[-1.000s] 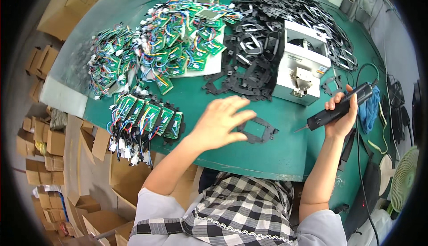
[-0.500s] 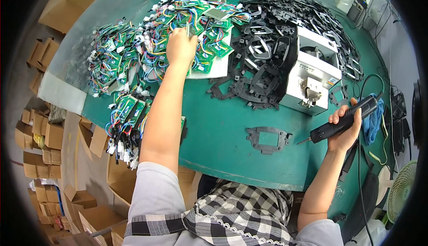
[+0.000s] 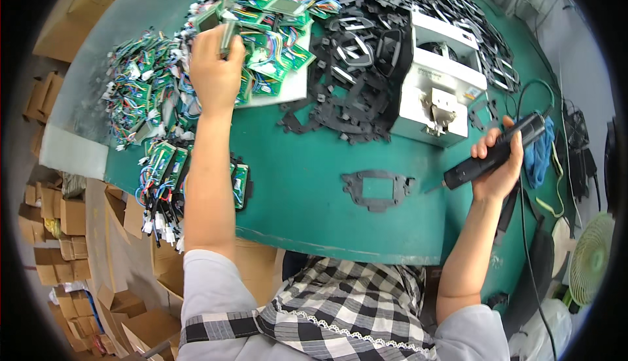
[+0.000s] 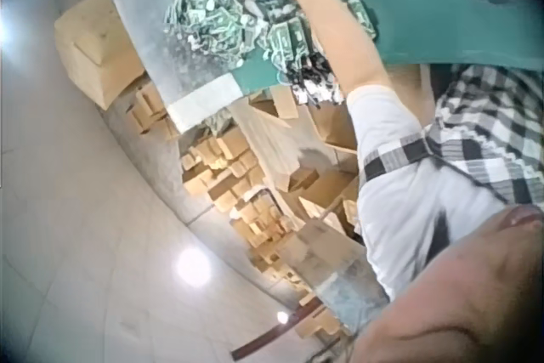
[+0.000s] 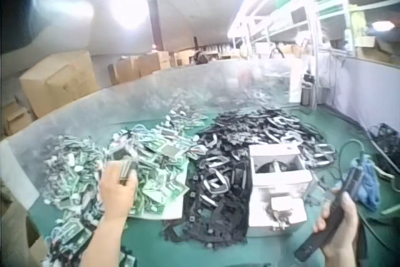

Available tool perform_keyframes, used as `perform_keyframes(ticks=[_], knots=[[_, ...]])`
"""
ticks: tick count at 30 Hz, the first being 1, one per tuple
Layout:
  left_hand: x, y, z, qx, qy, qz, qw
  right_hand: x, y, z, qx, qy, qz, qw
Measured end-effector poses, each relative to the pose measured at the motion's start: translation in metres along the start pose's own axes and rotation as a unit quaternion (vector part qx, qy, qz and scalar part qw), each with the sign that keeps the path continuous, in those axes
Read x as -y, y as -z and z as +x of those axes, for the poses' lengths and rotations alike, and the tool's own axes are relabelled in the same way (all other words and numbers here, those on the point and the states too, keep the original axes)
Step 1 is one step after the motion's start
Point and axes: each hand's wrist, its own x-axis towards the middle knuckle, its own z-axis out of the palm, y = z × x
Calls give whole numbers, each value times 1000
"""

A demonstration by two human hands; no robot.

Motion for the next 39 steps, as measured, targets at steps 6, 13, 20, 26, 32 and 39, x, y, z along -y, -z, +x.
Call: perform_keyframes(ticks=[6,13,20,26,32,39], knots=[[-92,39,-35,219,0,-150,964,4,16,6,-13,8,0,1000],[-196,124,-245,830,4,-412,376,0,19,15,5,7,21,1000],[-236,100,-316,762,16,-286,581,-3,30,21,-28,-3,1,1000],[-248,70,-346,672,-31,-209,710,-18,55,32,-131,-92,-13,987],[-252,71,-331,742,19,-344,575,-35,55,40,-178,-48,-111,977],[-229,62,-358,707,-59,-212,672,-67,65,44,-240,174,-428,854]])
